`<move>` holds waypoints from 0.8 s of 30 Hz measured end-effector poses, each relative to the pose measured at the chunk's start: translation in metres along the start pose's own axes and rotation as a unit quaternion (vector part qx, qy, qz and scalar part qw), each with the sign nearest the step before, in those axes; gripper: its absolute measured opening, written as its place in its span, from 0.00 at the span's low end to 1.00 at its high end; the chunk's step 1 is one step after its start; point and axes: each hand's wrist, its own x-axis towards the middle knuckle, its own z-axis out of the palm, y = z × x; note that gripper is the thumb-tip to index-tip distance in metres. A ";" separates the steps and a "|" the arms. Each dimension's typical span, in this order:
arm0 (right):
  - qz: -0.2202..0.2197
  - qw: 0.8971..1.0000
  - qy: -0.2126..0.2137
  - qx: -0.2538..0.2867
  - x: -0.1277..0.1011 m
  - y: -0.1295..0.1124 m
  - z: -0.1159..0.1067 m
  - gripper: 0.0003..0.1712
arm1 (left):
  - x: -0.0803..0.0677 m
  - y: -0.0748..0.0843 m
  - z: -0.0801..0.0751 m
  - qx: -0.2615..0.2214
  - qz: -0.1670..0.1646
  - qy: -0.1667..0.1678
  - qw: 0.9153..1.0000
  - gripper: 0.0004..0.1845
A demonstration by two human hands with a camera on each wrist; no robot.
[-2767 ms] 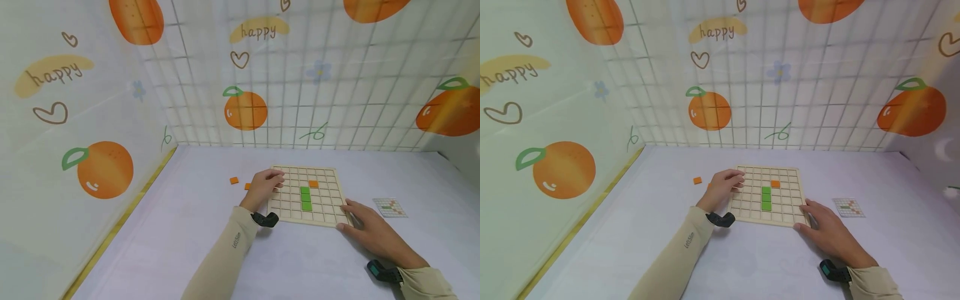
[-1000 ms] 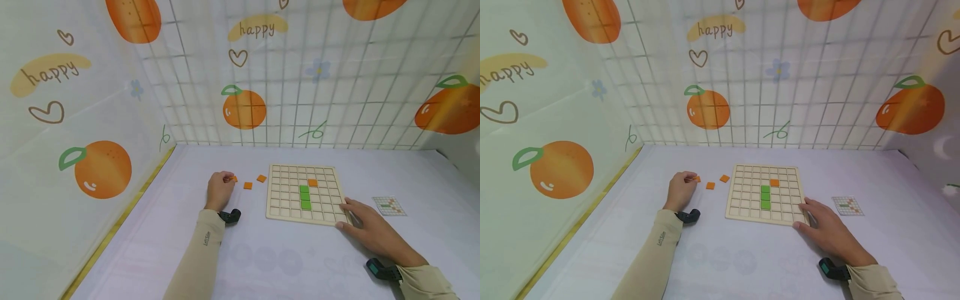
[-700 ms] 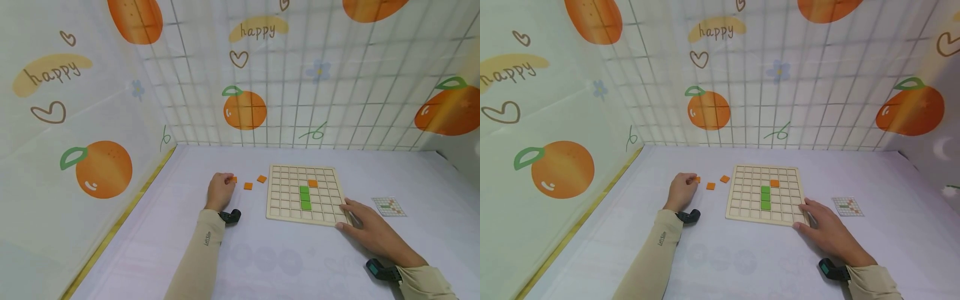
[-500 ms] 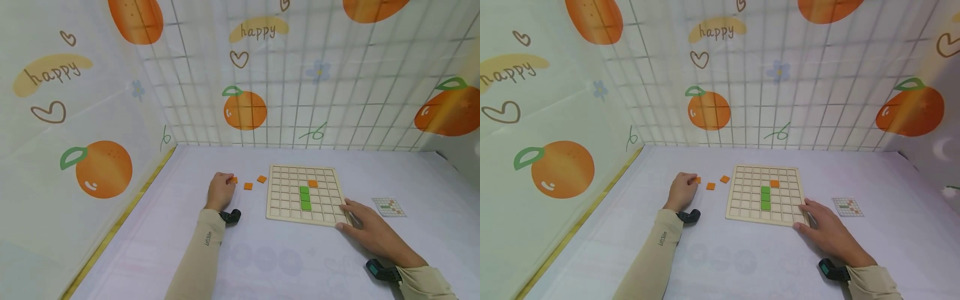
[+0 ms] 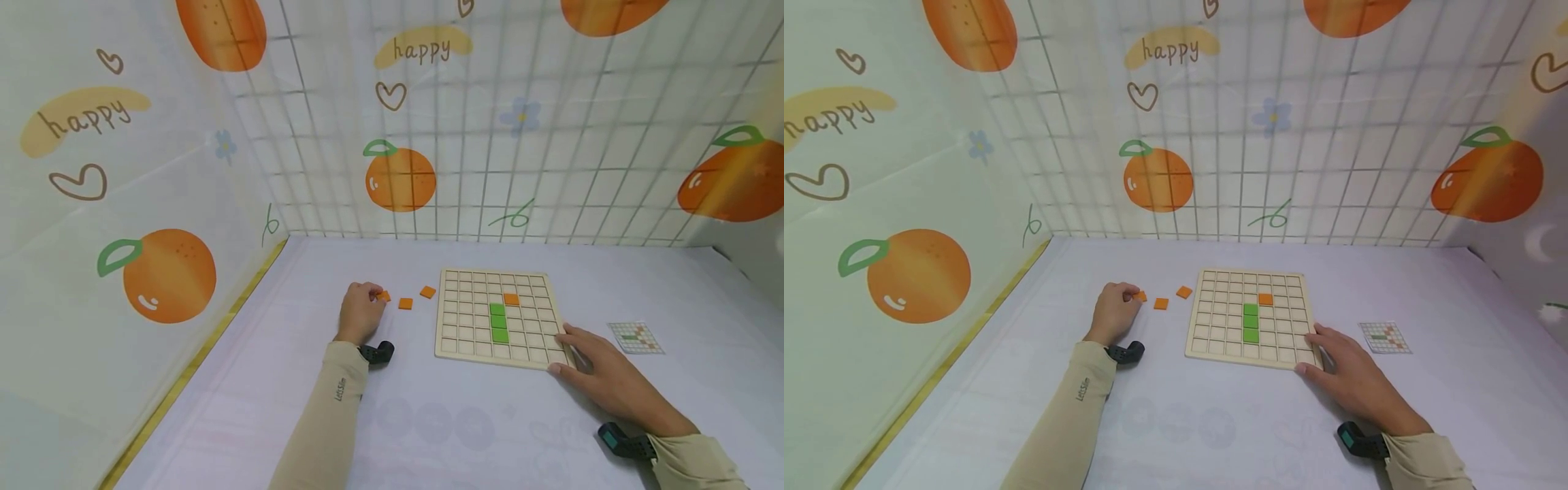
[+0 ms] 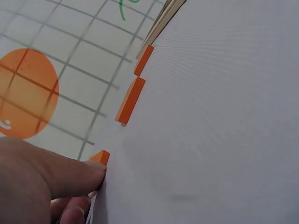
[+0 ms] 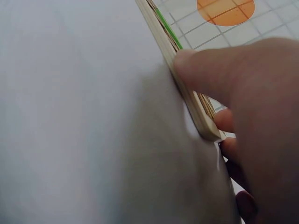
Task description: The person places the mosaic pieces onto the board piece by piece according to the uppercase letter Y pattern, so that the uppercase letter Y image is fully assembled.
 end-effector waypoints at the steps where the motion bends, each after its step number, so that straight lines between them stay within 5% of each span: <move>1: 0.000 1.000 -0.001 0.000 0.000 0.000 0.000 0.45 | 0.000 0.000 0.000 -0.004 0.002 0.000 1.000 0.09; 13: 0.003 1.000 0.000 -0.001 0.000 -0.002 -0.001 0.45 | -0.001 0.001 -0.002 -0.042 0.023 0.004 0.999 0.09; 19: -0.001 1.000 0.001 -0.002 0.001 -0.001 -0.001 0.45 | 0.000 0.001 -0.003 -0.112 0.029 0.009 0.993 0.08; 24: -0.005 1.000 -0.001 0.003 0.000 0.000 -0.001 0.46 | 0.001 0.002 0.000 -0.198 0.008 -0.011 0.980 0.08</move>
